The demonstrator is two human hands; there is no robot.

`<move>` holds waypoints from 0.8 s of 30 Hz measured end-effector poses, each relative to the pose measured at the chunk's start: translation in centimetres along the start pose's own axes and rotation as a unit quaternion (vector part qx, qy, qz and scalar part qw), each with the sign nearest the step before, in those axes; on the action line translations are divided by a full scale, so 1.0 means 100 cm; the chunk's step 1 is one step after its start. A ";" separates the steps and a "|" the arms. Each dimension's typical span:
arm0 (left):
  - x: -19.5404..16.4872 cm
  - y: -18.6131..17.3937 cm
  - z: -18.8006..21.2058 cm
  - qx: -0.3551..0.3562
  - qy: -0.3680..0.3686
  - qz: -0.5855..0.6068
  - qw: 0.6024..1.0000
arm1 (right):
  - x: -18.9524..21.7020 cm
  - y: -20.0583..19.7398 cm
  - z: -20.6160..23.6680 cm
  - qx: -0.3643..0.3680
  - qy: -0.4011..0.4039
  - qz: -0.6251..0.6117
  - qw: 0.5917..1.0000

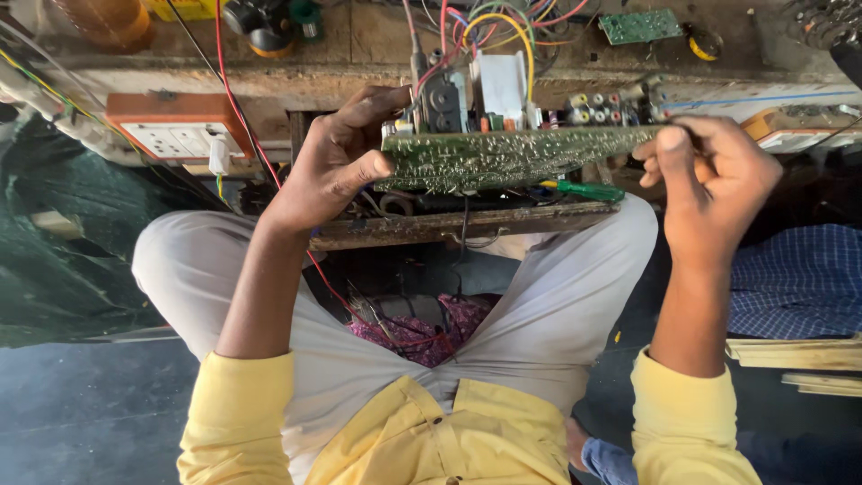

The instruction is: The person sits on the floor with an amplifier chassis on their lap, unscrews and adjusts components on the circuit board using a screwdriver, repositions wires and parts, and near the end solders a large green circuit board with a soldering iron.

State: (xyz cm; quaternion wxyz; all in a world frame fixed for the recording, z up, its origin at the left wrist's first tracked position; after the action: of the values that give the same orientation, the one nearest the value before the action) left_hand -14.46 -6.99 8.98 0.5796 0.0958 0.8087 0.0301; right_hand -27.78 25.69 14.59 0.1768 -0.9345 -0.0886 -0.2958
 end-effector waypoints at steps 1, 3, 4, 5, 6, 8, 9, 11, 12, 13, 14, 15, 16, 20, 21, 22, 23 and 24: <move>0.003 -0.003 -0.002 -0.009 -0.008 -0.006 1.000 | -0.003 0.001 -0.005 0.000 -0.002 -0.002 1.000; 0.009 -0.008 -0.003 -0.024 -0.021 -0.007 0.999 | -0.008 0.007 -0.016 0.005 -0.005 -0.005 1.000; 0.012 -0.011 -0.003 -0.029 -0.026 -0.004 0.999 | -0.009 0.010 -0.021 0.008 -0.008 -0.006 1.000; 0.016 -0.014 -0.003 -0.035 -0.031 0.000 0.999 | -0.010 0.014 -0.027 0.014 -0.014 -0.006 1.000; 0.018 -0.017 -0.002 -0.043 -0.028 0.003 0.999 | -0.012 0.018 -0.031 0.017 -0.018 -0.005 1.000; 0.023 -0.022 -0.002 -0.058 -0.024 0.012 0.998 | -0.015 0.025 -0.039 0.019 -0.024 -0.003 1.000; 0.025 -0.024 -0.002 -0.058 -0.027 0.028 0.998 | -0.016 0.027 -0.041 0.018 -0.025 -0.001 1.000; 0.030 -0.028 -0.003 -0.057 -0.032 0.062 0.996 | -0.019 0.033 -0.044 0.029 -0.031 -0.002 0.999; 0.032 -0.029 -0.002 -0.056 -0.034 0.070 0.995 | -0.019 0.035 -0.045 0.034 -0.035 -0.003 0.999; 0.033 -0.031 -0.002 -0.055 -0.035 0.077 0.995 | -0.020 0.036 -0.045 0.032 -0.035 -0.003 0.999; 0.034 -0.032 -0.001 -0.054 -0.037 0.085 0.994 | -0.020 0.037 -0.045 0.030 -0.036 -0.002 0.999; 0.035 -0.033 -0.001 -0.058 -0.038 0.082 0.994 | -0.020 0.038 -0.045 0.029 -0.037 -0.002 0.999; 0.035 -0.035 0.000 -0.062 -0.039 0.080 0.994 | -0.019 0.038 -0.045 0.028 -0.040 0.002 0.999; 0.035 -0.037 0.005 -0.063 -0.041 0.066 0.995 | -0.014 0.040 -0.041 0.017 -0.044 0.011 0.999; 0.035 -0.037 0.006 -0.060 -0.041 0.068 0.995 | -0.013 0.040 -0.040 0.012 -0.044 0.012 0.999; 0.034 -0.037 0.007 -0.057 -0.039 0.068 0.995 | -0.013 0.041 -0.040 0.013 -0.045 0.009 0.999; 0.034 -0.037 0.007 -0.054 -0.039 0.069 0.995 | -0.012 0.041 -0.039 0.015 -0.046 0.007 0.999; 0.033 -0.037 0.008 -0.056 -0.038 0.060 0.996 | -0.012 0.042 -0.038 0.016 -0.045 0.006 0.999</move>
State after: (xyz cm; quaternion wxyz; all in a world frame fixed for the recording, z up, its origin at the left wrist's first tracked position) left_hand -15.20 -10.06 5.04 0.6119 0.1128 0.7755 0.1069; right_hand -29.64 20.32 15.60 0.1891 -0.9445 -0.0951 -0.2512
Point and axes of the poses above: each hand's wrist, its own z-axis away from the middle knuckle, its own y-axis out of the palm, x = y × z, the point moved 8 cm from there along -z, towards the middle knuckle, and after that the axes turned 13 degrees about -y, right-handed, at the moved point
